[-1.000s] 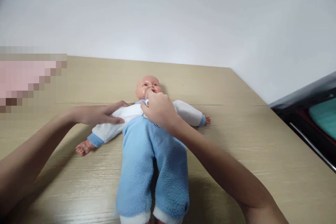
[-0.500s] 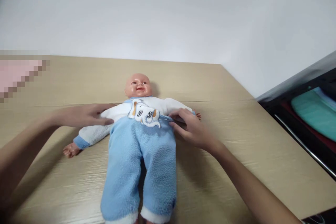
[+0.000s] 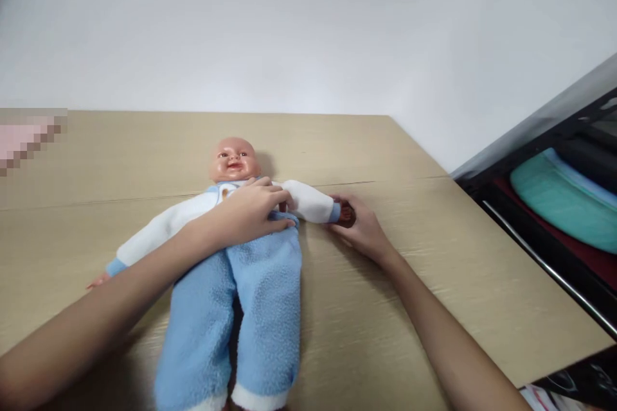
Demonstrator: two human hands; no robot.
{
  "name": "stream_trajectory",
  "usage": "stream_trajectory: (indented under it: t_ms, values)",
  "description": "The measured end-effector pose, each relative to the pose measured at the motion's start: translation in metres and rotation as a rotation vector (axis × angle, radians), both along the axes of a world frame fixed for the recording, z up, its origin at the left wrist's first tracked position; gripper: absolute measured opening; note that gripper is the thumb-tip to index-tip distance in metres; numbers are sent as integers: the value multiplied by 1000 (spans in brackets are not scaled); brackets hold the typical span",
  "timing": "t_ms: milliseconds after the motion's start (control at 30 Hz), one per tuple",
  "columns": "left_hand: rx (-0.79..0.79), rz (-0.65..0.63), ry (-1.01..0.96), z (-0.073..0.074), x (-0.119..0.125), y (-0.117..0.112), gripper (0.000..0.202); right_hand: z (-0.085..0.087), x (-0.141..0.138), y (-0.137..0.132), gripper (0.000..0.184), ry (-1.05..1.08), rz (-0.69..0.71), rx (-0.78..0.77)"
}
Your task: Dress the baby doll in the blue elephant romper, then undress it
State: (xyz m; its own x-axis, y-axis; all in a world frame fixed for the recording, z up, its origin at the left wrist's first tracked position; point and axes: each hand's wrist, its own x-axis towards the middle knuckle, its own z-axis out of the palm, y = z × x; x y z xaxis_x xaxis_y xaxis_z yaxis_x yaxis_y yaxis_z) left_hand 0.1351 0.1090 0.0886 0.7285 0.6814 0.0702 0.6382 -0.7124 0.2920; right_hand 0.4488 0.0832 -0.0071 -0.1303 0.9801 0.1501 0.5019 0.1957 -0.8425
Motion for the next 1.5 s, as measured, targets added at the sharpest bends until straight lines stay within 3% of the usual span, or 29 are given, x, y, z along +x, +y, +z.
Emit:
stream_trajectory:
  t_ms: [100, 267, 467, 567, 633, 733, 933, 1033, 1133, 1233, 1333, 1433, 1500]
  values:
    - [22, -65, -15, -10, 0, 7, 20, 7, -3, -5, 64, 162, -34, -85]
    - [178, -242, -173, -18, -9, 1, 32, 30, -21, -5, 50, 317, -33, 29]
    - [573, -427, -267, -16, -11, -2, 30, 56, -65, 13, 41, 253, 64, 402]
    - [743, -504, -350, -18, -15, -2, 22, 54, -89, 14, 28, 59, 211, 676]
    - [801, -545, -431, -20, -17, -1, 21, 49, -101, 10, 25, -45, 260, 754]
    - [663, -516, -538, -22, -17, -2, 20, 40, -105, 3, 24, -79, 254, 734]
    - [-23, -300, -612, -7, -11, -8, 14, 33, -85, -3, 27, -104, 399, 659]
    - [-249, -203, -658, 1, -10, -7, 17, 32, -82, -10, 29, 5, 437, 468]
    - [-284, -114, -702, 3, -10, -3, 19, 30, -91, -17, 18, 357, 350, 135]
    - [-251, -75, -677, 3, -12, -1, 23, 27, -104, -20, 22, 690, 227, -151]
    - [-288, 15, -584, 7, -17, 0, 34, 23, -114, -17, 23, 816, 118, -225]
    - [-363, 124, -487, 11, -25, 2, 49, 17, -118, -11, 27, 772, -5, -253]
    - [-350, 139, -407, 11, -29, 4, 48, 13, -118, -9, 26, 708, -54, -274]
